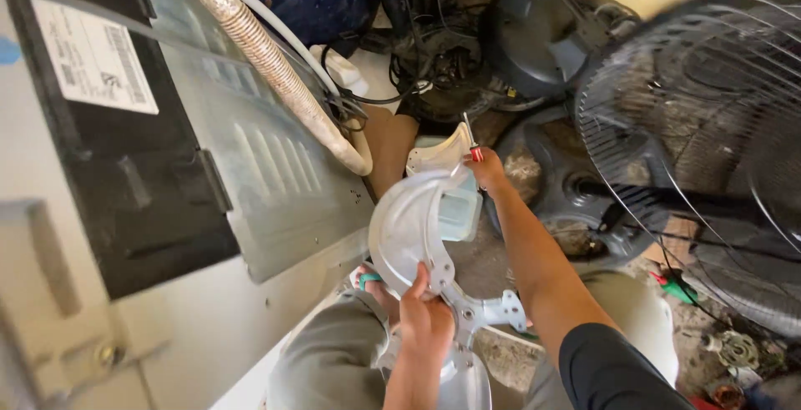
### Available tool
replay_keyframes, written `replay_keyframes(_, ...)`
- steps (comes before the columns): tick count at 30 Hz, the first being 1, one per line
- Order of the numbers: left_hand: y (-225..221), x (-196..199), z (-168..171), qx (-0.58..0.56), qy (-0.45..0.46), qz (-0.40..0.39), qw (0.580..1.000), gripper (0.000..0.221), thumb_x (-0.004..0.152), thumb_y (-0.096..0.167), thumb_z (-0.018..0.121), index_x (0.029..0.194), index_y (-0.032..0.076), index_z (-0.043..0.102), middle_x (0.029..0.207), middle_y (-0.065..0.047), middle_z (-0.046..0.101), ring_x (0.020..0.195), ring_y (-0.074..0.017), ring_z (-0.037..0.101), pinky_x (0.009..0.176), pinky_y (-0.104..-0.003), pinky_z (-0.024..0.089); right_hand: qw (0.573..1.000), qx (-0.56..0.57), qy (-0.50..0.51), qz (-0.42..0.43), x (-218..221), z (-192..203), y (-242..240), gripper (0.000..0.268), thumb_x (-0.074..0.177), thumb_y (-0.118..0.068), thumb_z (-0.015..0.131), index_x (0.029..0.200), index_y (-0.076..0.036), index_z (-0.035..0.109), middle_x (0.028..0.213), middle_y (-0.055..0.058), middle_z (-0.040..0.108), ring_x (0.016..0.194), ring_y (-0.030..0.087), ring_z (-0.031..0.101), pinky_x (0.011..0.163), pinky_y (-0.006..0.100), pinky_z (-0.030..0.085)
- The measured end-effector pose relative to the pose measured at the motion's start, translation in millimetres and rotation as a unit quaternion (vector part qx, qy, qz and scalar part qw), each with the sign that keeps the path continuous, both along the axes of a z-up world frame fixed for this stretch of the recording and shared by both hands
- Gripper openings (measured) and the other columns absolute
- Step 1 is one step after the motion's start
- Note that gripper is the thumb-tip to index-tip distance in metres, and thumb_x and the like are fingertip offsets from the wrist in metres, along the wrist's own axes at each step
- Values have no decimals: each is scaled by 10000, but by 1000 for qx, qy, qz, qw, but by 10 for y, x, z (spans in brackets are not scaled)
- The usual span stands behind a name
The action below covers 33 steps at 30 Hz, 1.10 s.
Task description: Assembling fan blades onto a bracket using a screwdriver.
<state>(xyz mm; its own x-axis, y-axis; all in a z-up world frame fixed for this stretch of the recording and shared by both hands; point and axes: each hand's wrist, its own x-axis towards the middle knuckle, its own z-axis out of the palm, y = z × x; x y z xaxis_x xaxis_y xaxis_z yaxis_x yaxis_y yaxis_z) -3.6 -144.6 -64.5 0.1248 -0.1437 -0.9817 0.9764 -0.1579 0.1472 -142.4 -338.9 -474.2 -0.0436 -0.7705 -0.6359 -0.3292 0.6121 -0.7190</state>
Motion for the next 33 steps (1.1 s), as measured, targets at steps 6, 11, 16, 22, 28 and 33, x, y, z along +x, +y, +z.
replay_keyframes(6,148,20,-369,22,3,19,1000,318,1005,154,581,1258,-8,683,1239,-167,709,1161,-330,622,1077,-450,459,993,91,-4,71,0,205,-351,409,783,-62,651,1176,-101,757,1212,81,742,1028,241,681,876,374,505)
replay_keyframes(11,238,60,-475,20,-43,34,998,376,993,90,571,1365,102,622,1211,-127,705,1098,-282,623,982,-421,477,995,90,-25,-36,20,-128,-421,203,837,-150,730,1031,-138,791,817,38,670,675,159,539,621,329,416)
replay_keyframes(16,50,115,-58,5,-131,42,990,874,960,-132,459,1486,564,400,1350,-92,646,1061,-303,589,898,-477,473,998,7,30,-61,-127,438,-546,165,832,-33,777,935,-155,820,904,34,791,799,100,694,706,286,539)
replay_keyframes(22,133,-5,-51,-13,-16,12,1000,496,1007,215,510,1448,-10,540,1387,-177,623,1260,-317,572,1106,-421,416,910,-303,213,183,-470,1806,-87,321,733,13,563,870,-221,735,949,16,702,821,338,679,668,445,501)
replay_keyframes(28,296,16,-371,-177,40,38,983,582,1027,348,590,1477,-7,487,1533,-207,486,1470,-322,410,1252,-453,263,713,-576,216,336,-889,3437,954,47,800,-119,652,805,-142,611,944,8,637,731,269,666,615,350,544)
replay_keyframes(33,300,-162,449,-269,30,-7,963,510,991,376,639,1383,53,592,1386,-102,631,1340,-254,556,1193,-383,380,846,-427,287,142,-1635,4532,1969,507,764,-49,800,1197,-248,630,1179,-17,722,878,360,729,723,499,561)
